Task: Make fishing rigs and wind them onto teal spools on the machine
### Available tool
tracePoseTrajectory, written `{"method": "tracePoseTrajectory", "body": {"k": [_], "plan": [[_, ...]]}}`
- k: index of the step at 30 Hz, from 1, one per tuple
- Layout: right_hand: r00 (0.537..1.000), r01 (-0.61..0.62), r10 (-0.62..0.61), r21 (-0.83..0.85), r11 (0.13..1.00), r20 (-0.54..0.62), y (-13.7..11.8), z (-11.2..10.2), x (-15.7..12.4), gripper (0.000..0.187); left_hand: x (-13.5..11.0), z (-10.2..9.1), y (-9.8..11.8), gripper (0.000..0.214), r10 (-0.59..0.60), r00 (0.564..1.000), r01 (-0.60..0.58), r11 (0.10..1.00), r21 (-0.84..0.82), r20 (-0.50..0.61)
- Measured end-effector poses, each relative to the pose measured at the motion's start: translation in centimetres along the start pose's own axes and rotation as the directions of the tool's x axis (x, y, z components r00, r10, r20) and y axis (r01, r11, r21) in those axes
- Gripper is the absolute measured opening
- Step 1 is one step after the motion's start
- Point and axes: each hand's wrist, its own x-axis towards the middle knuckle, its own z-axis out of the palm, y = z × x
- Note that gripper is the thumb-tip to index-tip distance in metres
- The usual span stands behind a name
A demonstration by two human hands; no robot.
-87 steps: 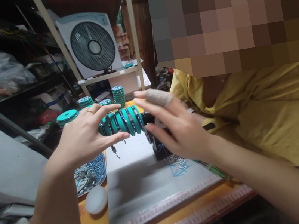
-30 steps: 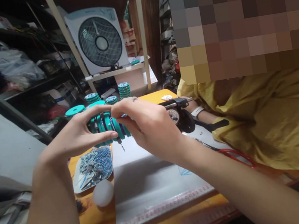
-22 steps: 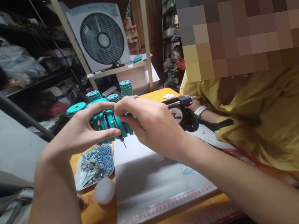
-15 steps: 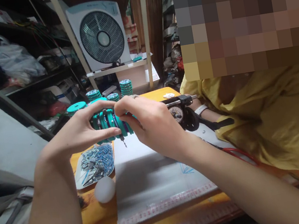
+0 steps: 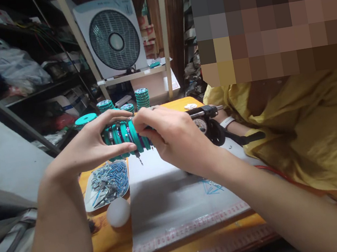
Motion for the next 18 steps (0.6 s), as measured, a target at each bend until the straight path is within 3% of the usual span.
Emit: {"method": "tracePoseTrajectory", "body": {"k": [12, 18], "plan": [[0.996, 0.093, -0.093, -0.033, 0.995, -0.009, -0.09, 0.03, -0.44, 0.014, 0.05, 0.01, -0.05, 0.056, -0.011, 1.000, 0.011, 1.000, 0.029, 0.018], [0.982, 0.185, -0.190, -0.149, 0.971, -0.020, -0.11, 0.57, -1.02, 0.019, 0.00, 0.01, -0.13, 0.056, 0.001, 1.000, -0.001, 1.000, 0.025, 0.014]]}}
